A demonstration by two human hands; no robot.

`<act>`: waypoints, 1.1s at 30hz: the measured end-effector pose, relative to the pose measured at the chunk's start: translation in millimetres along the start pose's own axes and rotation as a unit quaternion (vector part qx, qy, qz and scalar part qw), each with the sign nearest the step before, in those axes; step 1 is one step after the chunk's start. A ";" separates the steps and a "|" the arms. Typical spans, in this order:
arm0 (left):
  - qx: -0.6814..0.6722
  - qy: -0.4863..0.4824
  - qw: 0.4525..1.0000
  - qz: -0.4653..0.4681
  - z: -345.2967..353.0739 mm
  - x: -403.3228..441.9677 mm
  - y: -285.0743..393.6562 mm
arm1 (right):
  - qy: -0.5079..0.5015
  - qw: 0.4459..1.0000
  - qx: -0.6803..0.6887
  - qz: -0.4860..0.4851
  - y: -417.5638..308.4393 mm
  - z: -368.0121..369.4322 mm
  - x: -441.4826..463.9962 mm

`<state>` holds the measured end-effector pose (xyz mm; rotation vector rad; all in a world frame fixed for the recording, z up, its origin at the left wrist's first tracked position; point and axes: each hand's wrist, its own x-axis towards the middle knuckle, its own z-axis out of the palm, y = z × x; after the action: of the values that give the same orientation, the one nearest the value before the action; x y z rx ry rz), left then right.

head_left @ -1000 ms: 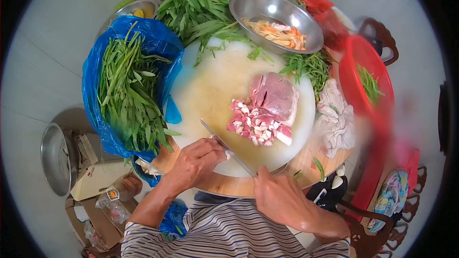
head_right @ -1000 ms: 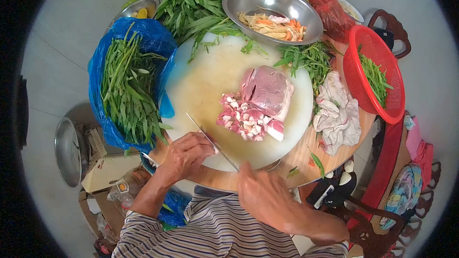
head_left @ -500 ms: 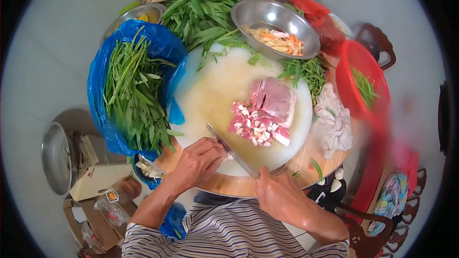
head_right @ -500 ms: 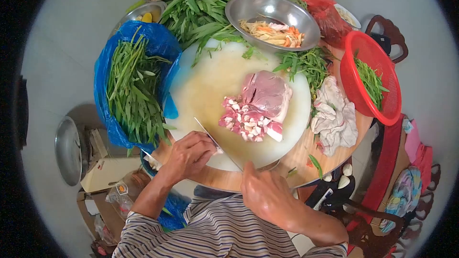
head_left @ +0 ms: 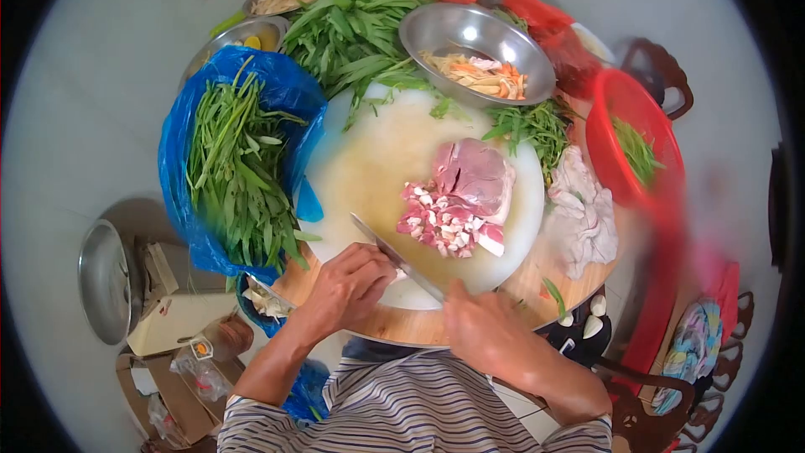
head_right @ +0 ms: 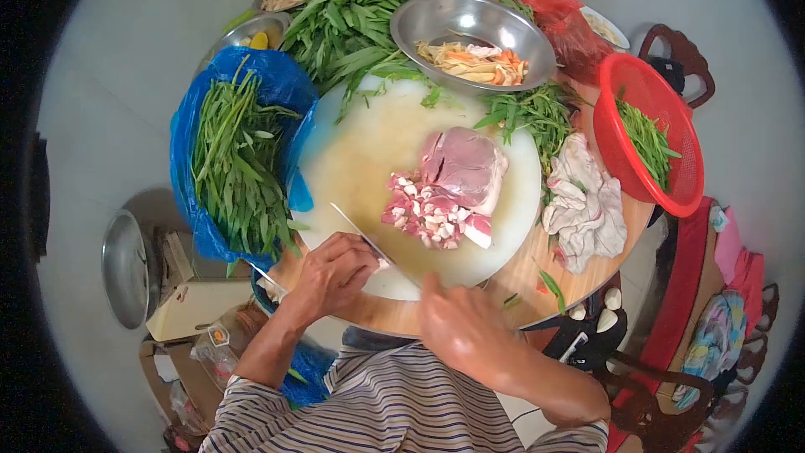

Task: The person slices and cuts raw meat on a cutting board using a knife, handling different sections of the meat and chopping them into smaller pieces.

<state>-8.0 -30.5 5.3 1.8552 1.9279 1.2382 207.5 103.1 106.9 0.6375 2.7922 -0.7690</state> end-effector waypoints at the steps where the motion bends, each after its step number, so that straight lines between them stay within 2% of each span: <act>1: -0.003 0.002 1.000 0.002 0.1 0.7 0.1 | -0.016 1.000 -0.018 0.013 6.0 -2.5 -9.5; 8: -0.010 0.008 1.000 0.011 3.2 -1.6 -2.9 | 0.047 0.996 -0.034 0.072 18.3 -13.6 -24.1; 10: -0.010 0.010 1.000 0.017 0.8 -0.2 -2.1 | 0.070 0.995 0.043 0.055 13.0 -14.3 -22.3; 12: -0.011 0.011 1.000 0.023 1.6 -0.1 -0.5 | 0.080 0.994 0.057 0.054 11.8 -13.7 -20.2; 14: 0.017 0.076 0.996 0.040 8.5 -1.0 4.8 | 0.089 0.992 0.072 0.053 10.9 -13.8 -18.4; 17: 0.076 0.116 0.988 0.073 17.4 4.7 14.1 | 0.089 0.992 0.057 0.073 12.1 -12.1 -16.9; 21: 0.082 0.064 0.993 0.056 26.3 14.2 22.1 | 0.096 0.992 0.044 0.061 18.3 1.0 -14.7; 23: 0.079 -0.004 0.996 0.029 24.7 15.3 20.5 | 0.097 0.992 0.034 0.069 19.4 2.2 -15.2; 26: 0.073 -0.059 0.994 0.053 11.9 13.5 19.8 | 0.142 0.985 0.053 0.085 20.4 1.2 -16.0; 33: 0.034 0.004 0.998 0.053 17.8 13.2 20.9 | 0.065 0.993 0.072 0.061 16.4 9.3 -14.3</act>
<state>16.3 -13.9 13.3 2.0121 1.9220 1.2260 228.0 105.9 95.6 0.9061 2.7971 -0.9428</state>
